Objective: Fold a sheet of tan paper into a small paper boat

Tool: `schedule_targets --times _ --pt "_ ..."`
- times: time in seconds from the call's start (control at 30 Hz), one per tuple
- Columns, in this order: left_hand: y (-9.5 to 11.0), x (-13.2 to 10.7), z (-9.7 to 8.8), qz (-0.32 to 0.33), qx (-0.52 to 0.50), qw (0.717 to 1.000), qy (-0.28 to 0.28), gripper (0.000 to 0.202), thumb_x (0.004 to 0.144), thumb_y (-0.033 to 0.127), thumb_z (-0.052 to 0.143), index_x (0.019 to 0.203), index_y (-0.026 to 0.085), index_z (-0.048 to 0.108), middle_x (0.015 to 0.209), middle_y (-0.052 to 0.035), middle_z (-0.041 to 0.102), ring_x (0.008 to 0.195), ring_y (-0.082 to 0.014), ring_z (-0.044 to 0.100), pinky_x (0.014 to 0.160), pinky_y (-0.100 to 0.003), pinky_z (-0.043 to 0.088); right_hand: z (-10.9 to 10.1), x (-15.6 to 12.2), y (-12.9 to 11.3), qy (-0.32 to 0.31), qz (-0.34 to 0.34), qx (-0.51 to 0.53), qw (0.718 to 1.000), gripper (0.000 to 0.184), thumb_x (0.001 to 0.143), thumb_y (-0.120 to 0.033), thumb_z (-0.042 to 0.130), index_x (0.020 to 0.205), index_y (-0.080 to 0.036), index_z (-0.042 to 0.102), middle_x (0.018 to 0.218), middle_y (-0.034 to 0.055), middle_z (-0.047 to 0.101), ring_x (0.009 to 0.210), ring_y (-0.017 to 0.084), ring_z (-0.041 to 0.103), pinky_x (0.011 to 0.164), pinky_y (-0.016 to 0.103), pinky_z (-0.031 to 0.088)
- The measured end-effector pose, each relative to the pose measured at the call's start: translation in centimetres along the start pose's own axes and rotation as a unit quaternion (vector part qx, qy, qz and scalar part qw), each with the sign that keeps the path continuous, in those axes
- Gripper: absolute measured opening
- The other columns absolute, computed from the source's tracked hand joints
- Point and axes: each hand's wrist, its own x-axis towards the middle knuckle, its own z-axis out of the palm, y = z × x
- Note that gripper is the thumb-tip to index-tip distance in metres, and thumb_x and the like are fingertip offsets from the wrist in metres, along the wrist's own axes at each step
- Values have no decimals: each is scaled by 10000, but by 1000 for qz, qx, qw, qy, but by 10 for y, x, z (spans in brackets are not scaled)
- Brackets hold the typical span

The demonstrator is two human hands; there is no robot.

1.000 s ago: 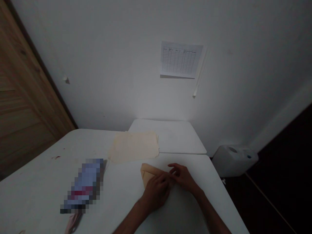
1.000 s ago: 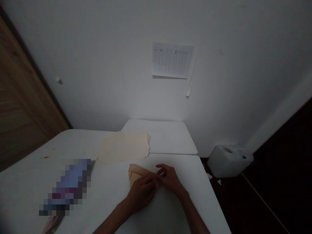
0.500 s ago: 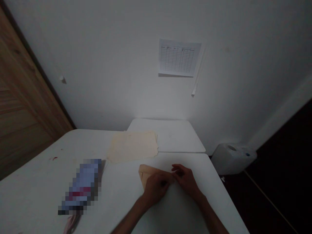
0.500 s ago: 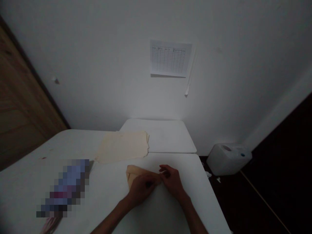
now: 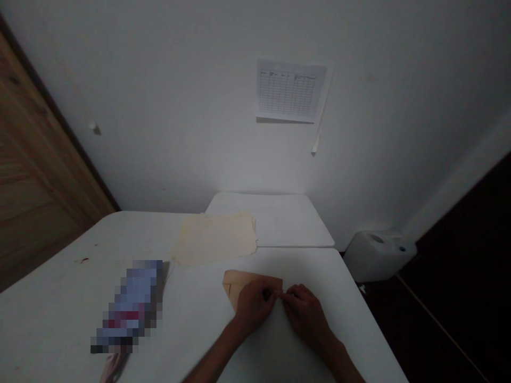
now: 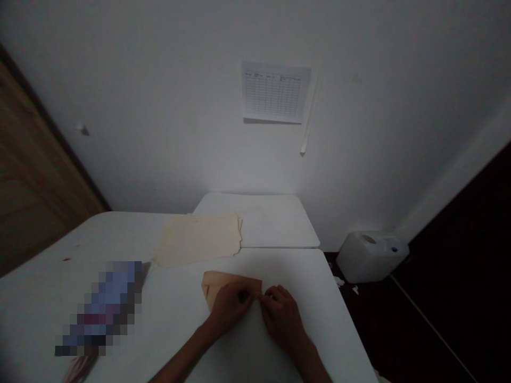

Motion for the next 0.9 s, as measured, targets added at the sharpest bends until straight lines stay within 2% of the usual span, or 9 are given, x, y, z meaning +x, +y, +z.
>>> schedule_targets --times 0.1,0.27,0.43,0.7,0.9 --pt "-2 -2 -1 18 -9 1000 -6 164 819 294 591 803 196 721 816 -42 727 777 -207 651 742 -309 469 1 2 -1 1 7 -6 1000 236 901 -121 506 1046 -240 649 929 51 617 883 207 556 817 351 466" --pt "-3 -6 -3 56 -6 998 -2 144 821 276 582 793 201 702 873 -52 715 848 -223 644 763 -314 471 2 3 0 1 22 0 1000 175 920 -138 500 962 -215 651 908 46 617 881 201 551 809 332 460" --pt "-1 -6 -2 49 6 999 -14 179 835 337 587 824 207 709 913 -51 711 886 -225 642 783 -306 475 6 5 4 4 26 0 1000 136 922 -167 538 908 -221 663 886 34 618 854 190 550 789 312 453" --pt "-6 -3 2 41 -28 999 -5 225 885 344 549 986 270 736 1032 -16 729 971 -215 648 876 -317 475 10 11 5 13 46 13 999 131 928 -187 548 983 -222 661 889 35 627 860 189 570 798 299 468" --pt "-7 -2 5 23 6 1000 -4 248 890 362 527 903 215 727 936 -54 736 895 -232 660 814 -327 482 10 2 4 13 25 -6 1000 154 926 -156 524 968 -224 655 897 38 619 864 193 553 782 305 457"
